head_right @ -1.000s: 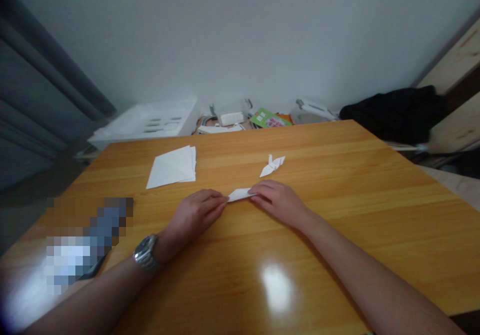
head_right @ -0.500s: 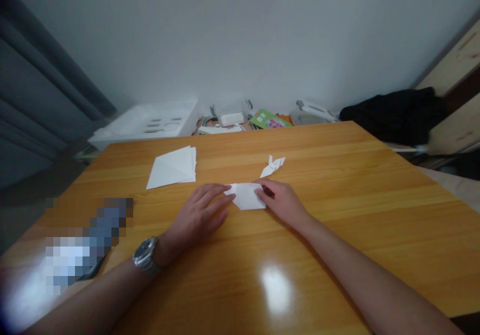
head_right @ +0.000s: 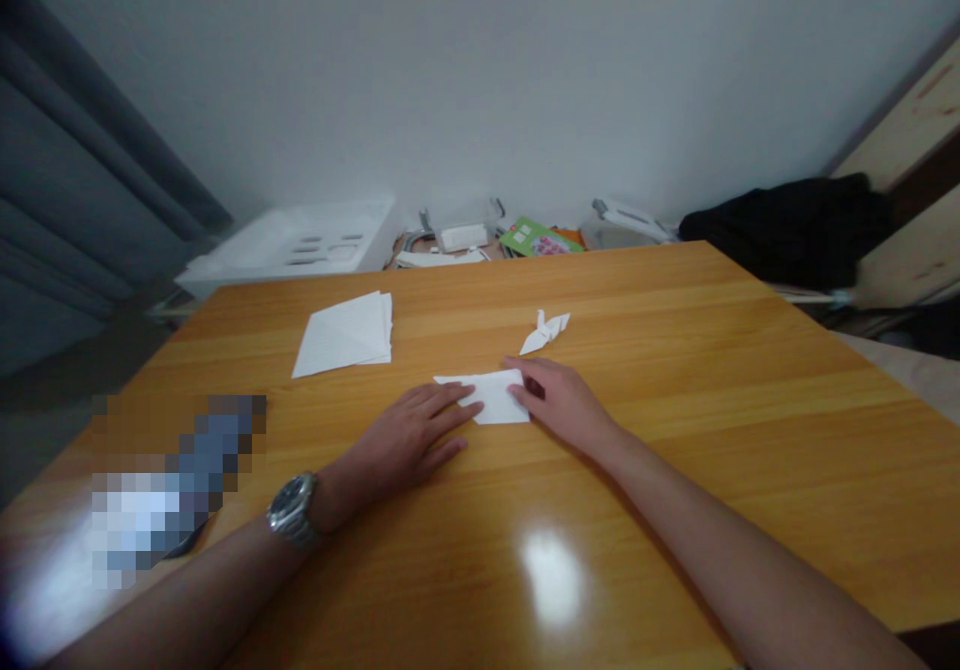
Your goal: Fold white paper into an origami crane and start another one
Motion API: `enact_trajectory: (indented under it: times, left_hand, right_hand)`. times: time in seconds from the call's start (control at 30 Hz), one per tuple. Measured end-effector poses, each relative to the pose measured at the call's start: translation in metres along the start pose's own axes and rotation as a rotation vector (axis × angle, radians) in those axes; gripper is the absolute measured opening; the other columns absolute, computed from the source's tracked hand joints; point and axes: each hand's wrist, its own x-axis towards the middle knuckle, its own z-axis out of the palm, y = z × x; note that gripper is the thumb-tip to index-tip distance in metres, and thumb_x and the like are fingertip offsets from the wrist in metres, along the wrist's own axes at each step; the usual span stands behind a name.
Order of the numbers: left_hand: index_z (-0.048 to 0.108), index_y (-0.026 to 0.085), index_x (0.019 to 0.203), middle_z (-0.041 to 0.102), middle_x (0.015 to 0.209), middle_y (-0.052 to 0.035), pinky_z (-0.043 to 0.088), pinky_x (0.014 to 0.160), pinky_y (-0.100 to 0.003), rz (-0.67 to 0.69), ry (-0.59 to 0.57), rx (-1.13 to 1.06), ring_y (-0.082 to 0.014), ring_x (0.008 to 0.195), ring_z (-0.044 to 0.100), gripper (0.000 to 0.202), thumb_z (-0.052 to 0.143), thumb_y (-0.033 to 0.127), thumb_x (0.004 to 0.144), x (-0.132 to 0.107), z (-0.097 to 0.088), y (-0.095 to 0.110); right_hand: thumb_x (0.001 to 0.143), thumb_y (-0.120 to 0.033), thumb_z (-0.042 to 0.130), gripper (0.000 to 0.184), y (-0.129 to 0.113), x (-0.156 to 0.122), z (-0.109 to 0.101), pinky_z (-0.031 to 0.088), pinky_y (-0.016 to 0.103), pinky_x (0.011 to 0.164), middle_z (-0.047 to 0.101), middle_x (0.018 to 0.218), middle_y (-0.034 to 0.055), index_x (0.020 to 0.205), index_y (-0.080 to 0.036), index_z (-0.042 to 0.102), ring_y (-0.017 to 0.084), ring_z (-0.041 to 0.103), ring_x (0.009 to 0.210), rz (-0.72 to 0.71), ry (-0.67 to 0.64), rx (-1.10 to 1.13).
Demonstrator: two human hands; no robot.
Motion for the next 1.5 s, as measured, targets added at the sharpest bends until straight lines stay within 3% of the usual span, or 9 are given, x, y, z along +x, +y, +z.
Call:
enact_trajectory:
  times: [0.13,0.2,0.47,0.7,0.9,1.03,1.23,1.5]
  left_hand:
    - [0.052,0.027,0.142,0.05,0.15,-0.0094,0.039,0.113,-0.047,-0.022,0.013,0.009,-0.0264,0.136,0.048,0.044,0.049,0.041,0.101,0.0,0.0,0.0]
    - [0.053,0.026,0.141,0.051,0.149,-0.01,0.038,0.113,-0.048,-0.036,0.026,0.013,-0.0269,0.135,0.049,0.043,0.05,0.04,0.1,0.0,0.0,0.0]
    - [0.056,0.026,0.138,0.053,0.147,-0.0106,0.035,0.114,-0.049,-0.075,0.035,-0.004,-0.0271,0.135,0.048,0.041,0.053,0.038,0.099,0.001,-0.002,0.0]
    - [0.056,0.024,0.138,0.053,0.146,-0.012,0.038,0.113,-0.05,-0.068,0.049,-0.012,-0.0277,0.134,0.049,0.042,0.054,0.038,0.098,0.0,0.001,-0.003]
    - [0.055,0.025,0.139,0.052,0.147,-0.0122,0.037,0.114,-0.051,-0.08,0.05,-0.008,-0.0279,0.135,0.049,0.043,0.055,0.038,0.098,-0.001,0.002,-0.004]
    - [0.055,0.024,0.139,0.051,0.148,-0.0121,0.036,0.114,-0.051,-0.085,0.043,-0.005,-0.0283,0.135,0.048,0.044,0.054,0.039,0.098,0.0,0.001,-0.003]
    - [0.054,0.024,0.139,0.051,0.148,-0.0123,0.037,0.114,-0.051,-0.081,0.04,-0.007,-0.0281,0.134,0.048,0.043,0.053,0.039,0.099,0.0,0.0,-0.002]
    - [0.05,0.027,0.143,0.048,0.15,-0.0106,0.036,0.113,-0.051,-0.066,0.018,0.006,-0.0287,0.135,0.047,0.046,0.053,0.038,0.099,0.0,0.0,-0.002]
  right_hand:
    - [0.092,-0.032,0.063,0.025,-0.001,-0.001,-0.005,0.053,0.032,0.068,0.069,0.088,0.0036,0.115,-0.023,0.066,0.018,0.062,0.072,-0.002,-0.048,0.026]
    - [0.092,-0.031,0.064,0.018,-0.001,-0.002,-0.008,0.052,0.031,0.067,0.066,0.089,0.004,0.108,-0.022,0.067,0.018,0.061,0.072,-0.058,-0.101,0.045]
    - [0.087,-0.025,0.072,0.034,0.006,-0.005,-0.016,0.051,0.038,0.097,0.059,0.115,0.0087,0.12,-0.024,0.068,0.022,0.06,0.108,-0.209,-0.257,0.029]
    - [0.089,-0.022,0.067,0.029,0.005,-0.005,-0.014,0.056,0.034,0.086,0.06,0.114,0.0099,0.118,-0.022,0.069,0.02,0.063,0.1,-0.222,-0.205,0.065]
    - [0.092,-0.024,0.065,0.018,0.003,-0.007,-0.013,0.058,0.036,0.084,0.051,0.133,0.013,0.109,-0.022,0.072,0.018,0.066,0.093,-0.214,-0.133,0.072]
    - [0.095,-0.025,0.062,0.015,0.001,-0.006,-0.013,0.057,0.037,0.084,0.05,0.135,0.0131,0.104,-0.021,0.073,0.016,0.066,0.085,-0.228,-0.124,0.073]
    - [0.098,-0.025,0.056,0.016,0.002,-0.002,-0.014,0.052,0.039,0.095,0.065,0.118,0.0101,0.098,-0.022,0.072,0.021,0.065,0.106,-0.27,-0.16,0.061]
    - [0.101,-0.029,0.052,0.018,-0.002,-0.001,-0.015,0.053,0.035,0.084,0.072,0.101,0.0073,0.104,-0.022,0.068,0.021,0.067,0.092,-0.188,-0.138,0.015]
